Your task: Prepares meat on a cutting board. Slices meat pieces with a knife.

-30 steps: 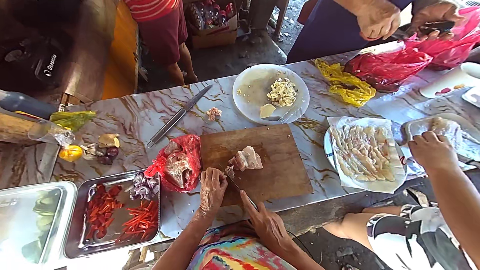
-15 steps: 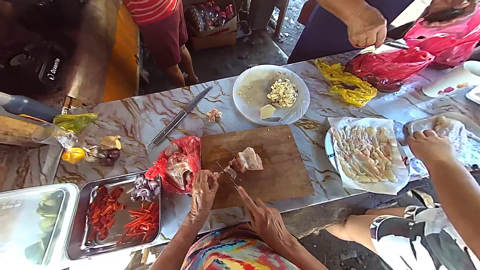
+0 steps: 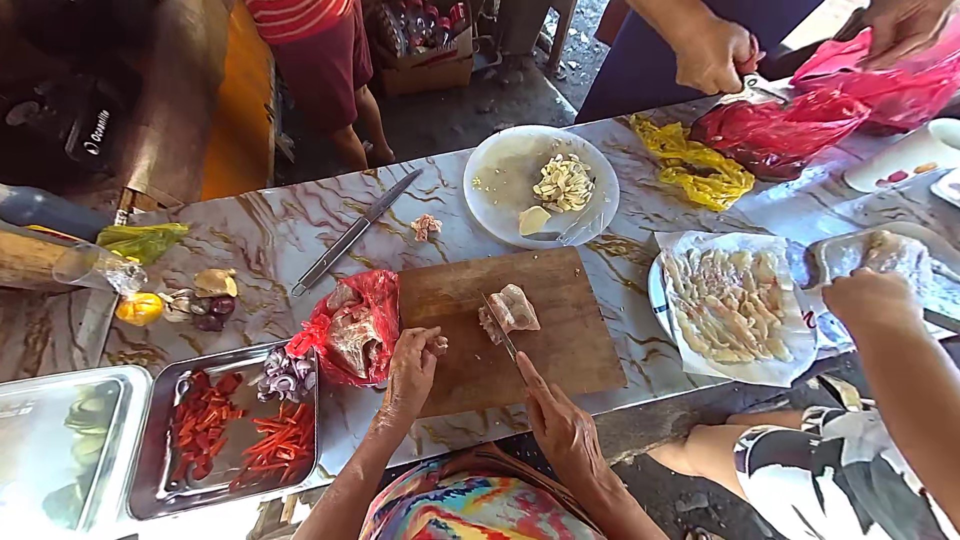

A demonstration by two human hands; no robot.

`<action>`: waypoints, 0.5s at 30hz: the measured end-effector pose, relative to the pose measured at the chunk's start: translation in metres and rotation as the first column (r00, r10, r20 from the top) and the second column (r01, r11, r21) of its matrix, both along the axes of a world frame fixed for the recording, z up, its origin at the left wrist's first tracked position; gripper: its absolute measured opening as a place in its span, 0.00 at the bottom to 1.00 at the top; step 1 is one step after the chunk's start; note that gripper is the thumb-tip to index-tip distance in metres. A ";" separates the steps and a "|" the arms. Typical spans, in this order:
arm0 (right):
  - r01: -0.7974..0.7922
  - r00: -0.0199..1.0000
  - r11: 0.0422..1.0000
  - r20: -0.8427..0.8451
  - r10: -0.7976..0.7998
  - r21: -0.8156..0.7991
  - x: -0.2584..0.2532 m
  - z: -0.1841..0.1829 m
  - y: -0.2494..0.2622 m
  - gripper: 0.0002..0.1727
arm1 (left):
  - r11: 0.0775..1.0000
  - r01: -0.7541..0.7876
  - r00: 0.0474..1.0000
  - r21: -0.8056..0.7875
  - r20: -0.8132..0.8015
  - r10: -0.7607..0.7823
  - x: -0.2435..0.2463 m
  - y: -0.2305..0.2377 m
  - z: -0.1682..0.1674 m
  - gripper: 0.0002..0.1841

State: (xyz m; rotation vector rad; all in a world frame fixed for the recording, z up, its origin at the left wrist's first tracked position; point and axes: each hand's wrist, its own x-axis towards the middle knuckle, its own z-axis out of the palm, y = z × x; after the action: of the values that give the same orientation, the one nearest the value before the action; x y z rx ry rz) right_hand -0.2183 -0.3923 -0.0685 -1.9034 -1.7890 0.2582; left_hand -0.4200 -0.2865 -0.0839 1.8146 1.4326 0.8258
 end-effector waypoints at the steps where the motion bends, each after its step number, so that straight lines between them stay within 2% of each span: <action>1: -0.014 1.000 1.000 -0.008 0.014 0.002 -0.003 0.000 0.000 0.28 | 1.000 0.005 1.000 -0.014 -0.020 -0.005 -0.001 0.000 0.002 0.19; 3: -0.044 0.999 0.999 -0.027 0.044 -0.002 -0.008 -0.002 0.001 0.28 | 1.000 0.003 0.995 0.030 -0.104 0.000 0.002 -0.001 -0.001 0.21; 5: -0.060 0.997 0.998 -0.049 0.060 -0.010 -0.012 -0.005 0.003 0.28 | 0.999 -0.004 0.990 0.048 -0.140 0.011 0.008 -0.001 -0.005 0.16; 7: -0.053 0.997 0.999 -0.064 0.053 0.012 -0.013 -0.007 0.005 0.28 | 0.999 -0.033 0.998 0.038 -0.047 0.035 0.016 0.000 -0.004 0.10; 9: -0.041 0.997 0.999 -0.071 0.043 0.036 -0.010 -0.006 0.006 0.27 | 0.997 -0.024 0.996 -0.072 0.080 0.029 0.021 0.001 0.002 0.12; 13: -0.064 0.992 0.998 -0.112 0.066 0.020 -0.013 -0.006 0.003 0.28 | 0.998 0.021 0.992 0.062 -0.128 -0.013 0.018 -0.006 -0.009 0.17; 15: -0.089 0.987 0.996 -0.129 0.092 0.032 -0.019 -0.007 0.003 0.28 | 0.990 0.016 0.993 0.139 -0.120 0.001 0.015 -0.010 -0.015 0.23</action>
State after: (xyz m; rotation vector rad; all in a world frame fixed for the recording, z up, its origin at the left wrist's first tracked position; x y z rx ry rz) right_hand -0.2373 -0.3891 -0.0754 -1.7482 -1.7849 0.3800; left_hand -0.4049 -0.2967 -0.0992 2.0041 1.4739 0.8445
